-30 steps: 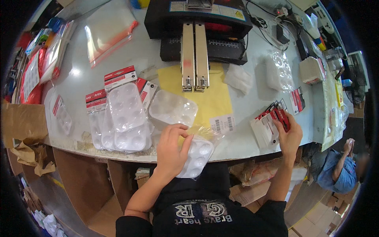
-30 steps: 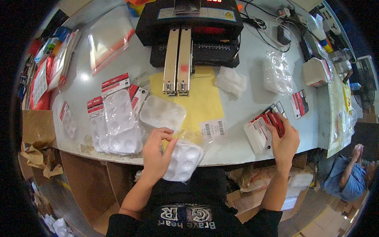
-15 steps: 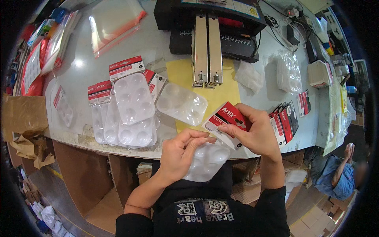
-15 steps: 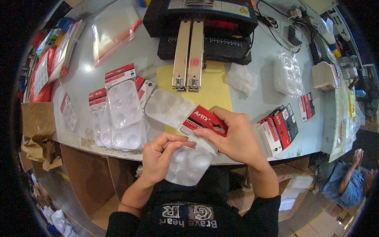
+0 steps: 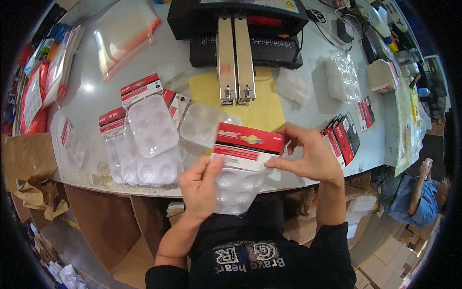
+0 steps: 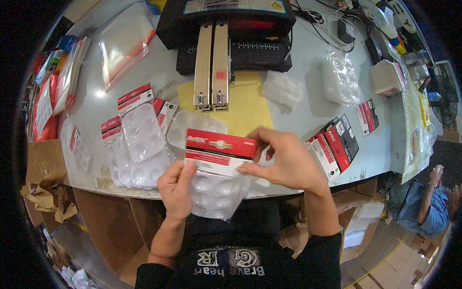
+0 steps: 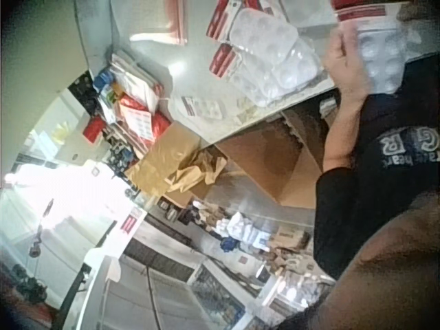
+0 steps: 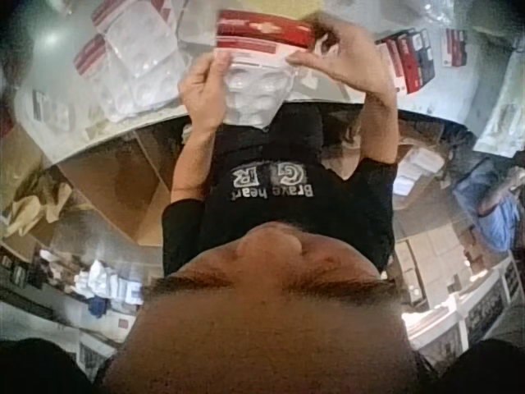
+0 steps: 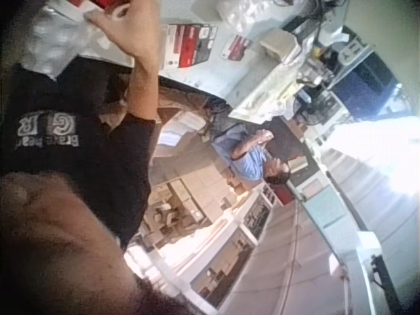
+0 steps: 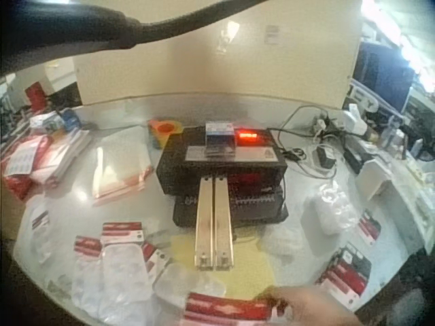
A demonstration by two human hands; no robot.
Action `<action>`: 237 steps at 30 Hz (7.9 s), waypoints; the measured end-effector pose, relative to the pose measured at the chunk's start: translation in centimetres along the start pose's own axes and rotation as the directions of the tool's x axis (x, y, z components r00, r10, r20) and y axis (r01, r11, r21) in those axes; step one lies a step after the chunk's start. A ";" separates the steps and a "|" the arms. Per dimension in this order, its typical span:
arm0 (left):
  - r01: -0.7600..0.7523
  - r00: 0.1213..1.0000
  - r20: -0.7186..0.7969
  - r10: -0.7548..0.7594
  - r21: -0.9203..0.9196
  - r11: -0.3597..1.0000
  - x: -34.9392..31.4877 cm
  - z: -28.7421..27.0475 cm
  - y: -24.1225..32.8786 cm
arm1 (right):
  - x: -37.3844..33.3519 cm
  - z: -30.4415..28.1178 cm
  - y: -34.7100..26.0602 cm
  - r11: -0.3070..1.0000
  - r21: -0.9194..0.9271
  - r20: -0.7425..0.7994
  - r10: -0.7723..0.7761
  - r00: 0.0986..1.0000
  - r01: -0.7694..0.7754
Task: The person repeatedly picks up plastic mixing palettes and their red-and-white labels, inserts the palettes into clear plastic bags, and seals the bags. The person then places the sealed packages into a cardboard box. The process is repeated for multiple units.
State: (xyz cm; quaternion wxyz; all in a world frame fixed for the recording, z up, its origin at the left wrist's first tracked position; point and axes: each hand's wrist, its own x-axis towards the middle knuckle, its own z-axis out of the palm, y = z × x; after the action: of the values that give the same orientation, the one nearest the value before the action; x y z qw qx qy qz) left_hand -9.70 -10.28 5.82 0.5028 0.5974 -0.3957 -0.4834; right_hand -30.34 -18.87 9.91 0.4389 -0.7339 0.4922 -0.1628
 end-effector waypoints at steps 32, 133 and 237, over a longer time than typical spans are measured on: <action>-0.052 0.985 -0.148 0.092 0.254 0.966 9.2 1.5 -3.8 | 5.0 7.7 5.4 0.372 0.926 -0.197 0.328 0.924 0.065; -0.053 0.996 -0.079 0.051 -0.023 0.998 4.3 0.1 -4.5 | 0.9 7.3 4.6 0.397 0.912 -0.024 0.303 0.953 -0.104; -0.064 0.998 -0.003 0.065 0.173 0.983 -0.2 0.0 -0.5 | -0.1 1.8 0.1 0.985 -0.057 -0.393 -0.171 0.904 0.161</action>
State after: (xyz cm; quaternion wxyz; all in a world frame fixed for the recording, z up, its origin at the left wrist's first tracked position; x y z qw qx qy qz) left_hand -9.72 -9.98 5.38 0.4663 0.6276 -0.4531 -0.4281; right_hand -29.19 -17.94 8.84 0.3061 -0.7299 0.5084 -0.3391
